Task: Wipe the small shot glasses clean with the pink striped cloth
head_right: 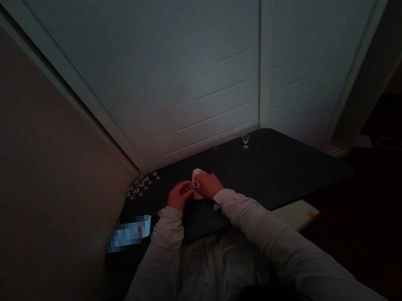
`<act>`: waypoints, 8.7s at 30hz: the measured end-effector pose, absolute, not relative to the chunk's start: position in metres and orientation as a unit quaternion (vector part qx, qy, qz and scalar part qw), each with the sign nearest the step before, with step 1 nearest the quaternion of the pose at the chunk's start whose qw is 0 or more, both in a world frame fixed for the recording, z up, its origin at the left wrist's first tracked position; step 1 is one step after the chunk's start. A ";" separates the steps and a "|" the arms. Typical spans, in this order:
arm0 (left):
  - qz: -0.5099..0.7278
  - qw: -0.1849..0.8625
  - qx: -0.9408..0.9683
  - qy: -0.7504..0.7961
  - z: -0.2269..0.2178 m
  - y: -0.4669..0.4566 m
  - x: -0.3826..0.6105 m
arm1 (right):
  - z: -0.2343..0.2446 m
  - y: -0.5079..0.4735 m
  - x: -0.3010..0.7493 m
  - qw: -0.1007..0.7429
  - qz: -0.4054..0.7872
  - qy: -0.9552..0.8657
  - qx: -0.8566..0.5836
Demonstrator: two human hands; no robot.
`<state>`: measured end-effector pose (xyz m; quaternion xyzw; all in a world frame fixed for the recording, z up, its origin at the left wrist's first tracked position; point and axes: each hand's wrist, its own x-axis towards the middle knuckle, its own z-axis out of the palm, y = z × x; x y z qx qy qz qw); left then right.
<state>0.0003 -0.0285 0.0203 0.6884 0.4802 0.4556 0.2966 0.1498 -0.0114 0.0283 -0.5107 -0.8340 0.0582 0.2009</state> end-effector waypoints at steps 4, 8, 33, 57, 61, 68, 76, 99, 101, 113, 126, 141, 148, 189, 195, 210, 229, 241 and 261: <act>0.421 0.306 0.685 0.510 0.020 -0.030 0.004 | 0.029 -0.012 0.151 0.203 0.048 -0.842 -0.497; 0.387 0.258 0.698 0.544 0.025 -0.035 0.008 | 0.029 -0.014 0.149 0.204 0.038 -0.845 -0.493; 0.315 0.233 0.697 0.601 0.023 -0.031 0.004 | 0.038 -0.022 0.147 0.170 0.020 -0.837 -0.520; 0.315 0.050 0.798 0.512 0.021 -0.031 -0.002 | 0.037 -0.020 0.147 0.185 0.039 -0.831 -0.523; 0.326 -0.024 0.824 0.464 0.022 -0.031 0.000 | 0.037 -0.020 0.145 0.176 0.052 -0.826 -0.534; 0.364 -0.028 0.810 0.459 0.026 -0.037 0.005 | 0.034 -0.019 0.146 0.191 0.050 -0.823 -0.532; 0.315 0.199 0.708 0.600 0.020 -0.036 0.000 | 0.037 -0.022 0.146 0.186 0.022 -0.831 -0.524; 0.375 0.236 0.692 0.571 0.023 -0.037 0.008 | 0.038 -0.022 0.148 0.201 0.037 -0.829 -0.521; 0.385 0.235 0.694 0.561 0.024 -0.038 0.008 | 0.037 -0.022 0.149 0.210 0.046 -0.827 -0.519; 0.415 0.247 0.642 0.595 0.027 -0.034 0.004 | 0.030 -0.018 0.152 0.278 0.093 -0.834 -0.467; 0.426 0.254 0.640 0.587 0.030 -0.036 0.006 | 0.023 -0.013 0.152 0.337 0.161 -0.774 -0.511; 0.421 0.298 0.626 0.584 0.032 -0.037 0.008 | 0.018 -0.005 0.156 0.433 0.233 -0.729 -0.476; 0.412 0.274 0.634 0.594 0.031 -0.036 0.008 | 0.019 -0.004 0.156 0.471 0.258 -0.723 -0.435; 0.414 0.231 0.694 0.541 0.010 -0.026 -0.002 | 0.020 0.001 0.164 0.434 0.424 -0.687 -0.400; 0.411 0.240 0.689 0.547 0.011 -0.026 -0.002 | 0.016 0.004 0.165 0.433 0.421 -0.697 -0.387; 0.417 0.148 0.695 0.566 0.010 -0.023 -0.004 | 0.015 0.006 0.162 0.510 0.453 -0.609 -0.404; 0.426 0.160 0.702 0.548 0.009 -0.023 -0.004 | 0.026 0.005 0.166 0.521 0.595 -0.503 -0.349; 0.398 0.149 0.718 0.551 0.012 -0.025 -0.004 | 0.018 0.005 0.167 0.460 0.378 -0.689 -0.412; 0.432 0.189 0.708 0.526 0.012 -0.026 -0.001 | 0.012 0.011 0.167 0.464 0.382 -0.684 -0.413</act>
